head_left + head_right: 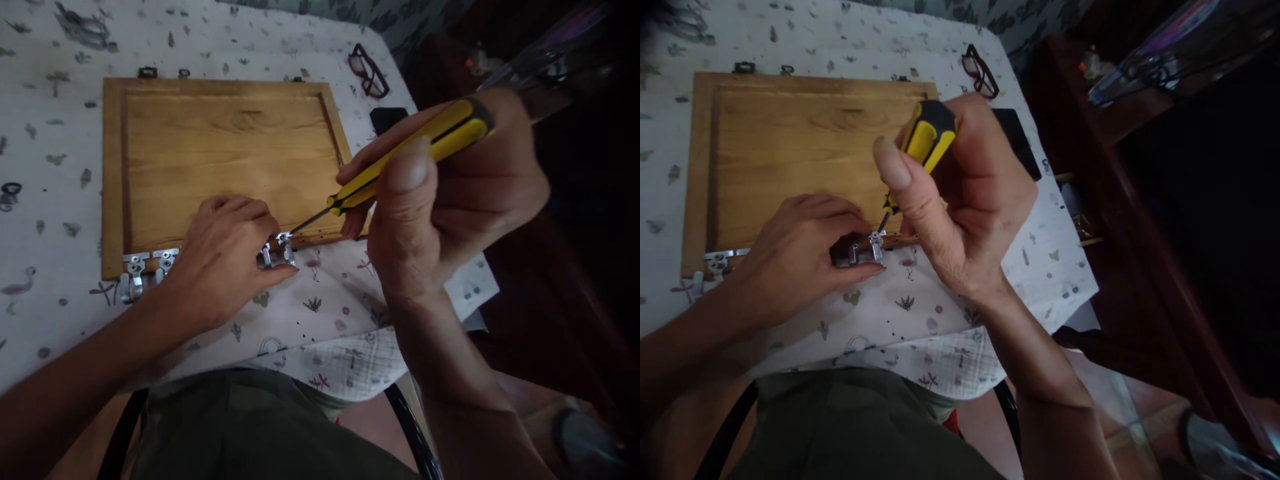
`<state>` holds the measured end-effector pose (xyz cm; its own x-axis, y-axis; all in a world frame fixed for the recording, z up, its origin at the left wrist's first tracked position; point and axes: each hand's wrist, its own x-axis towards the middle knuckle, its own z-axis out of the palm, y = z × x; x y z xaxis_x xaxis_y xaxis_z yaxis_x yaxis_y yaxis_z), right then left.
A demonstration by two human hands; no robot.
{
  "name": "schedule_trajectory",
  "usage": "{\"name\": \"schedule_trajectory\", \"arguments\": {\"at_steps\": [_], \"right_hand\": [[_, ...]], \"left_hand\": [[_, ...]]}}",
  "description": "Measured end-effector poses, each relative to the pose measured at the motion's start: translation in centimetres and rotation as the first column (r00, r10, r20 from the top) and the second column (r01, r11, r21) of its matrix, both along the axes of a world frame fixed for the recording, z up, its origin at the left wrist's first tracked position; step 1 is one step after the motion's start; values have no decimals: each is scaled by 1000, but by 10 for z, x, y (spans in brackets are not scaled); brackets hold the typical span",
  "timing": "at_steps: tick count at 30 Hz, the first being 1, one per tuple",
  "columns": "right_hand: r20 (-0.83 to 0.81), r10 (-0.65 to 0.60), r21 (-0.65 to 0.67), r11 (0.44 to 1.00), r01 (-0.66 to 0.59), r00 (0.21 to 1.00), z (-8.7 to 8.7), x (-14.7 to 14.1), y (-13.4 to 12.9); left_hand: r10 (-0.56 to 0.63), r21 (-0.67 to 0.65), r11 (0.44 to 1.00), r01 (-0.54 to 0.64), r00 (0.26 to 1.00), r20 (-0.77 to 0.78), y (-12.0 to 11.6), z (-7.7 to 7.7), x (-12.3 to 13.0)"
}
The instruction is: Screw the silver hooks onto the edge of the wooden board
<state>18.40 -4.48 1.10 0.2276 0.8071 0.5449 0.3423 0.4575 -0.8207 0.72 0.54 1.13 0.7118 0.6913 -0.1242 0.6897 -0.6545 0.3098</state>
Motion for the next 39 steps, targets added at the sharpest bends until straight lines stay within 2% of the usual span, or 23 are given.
{"name": "schedule_trajectory", "arguments": {"at_steps": [4, 11, 19, 25, 28, 34, 39], "right_hand": [[39, -61, 110, 992, 56, 997, -5, -4, 7], [64, -68, 73, 995, 63, 996, -10, -5, 7], [259, 8, 134, 990, -44, 966, -2, 5, 10], [259, 16, 30, 999, -25, 966, 6, 1, 12], [216, 66, -5, 998, -67, 974, 8, 2, 14], [150, 266, -98, 962, -253, 952, 7, 13, 13], [177, 387, -45, 922, -385, 905, 3, 18, 18]], "left_hand": [[-2, 5, 1000, 2, 1000, 15, 1, -1, -1], [-6, 23, 1000, 6, 1000, 15, 1, -2, -2], [-12, 46, 999, 8, 997, 75, 0, -6, -4], [3, 12, 1000, -3, 998, 57, 0, -5, -3], [8, 4, 1000, -9, 998, 59, 0, -4, -2], [-10, 24, 1000, 7, 994, 110, 1, -5, -4], [-16, 62, 998, 9, 991, 129, 0, -8, -5]]}}
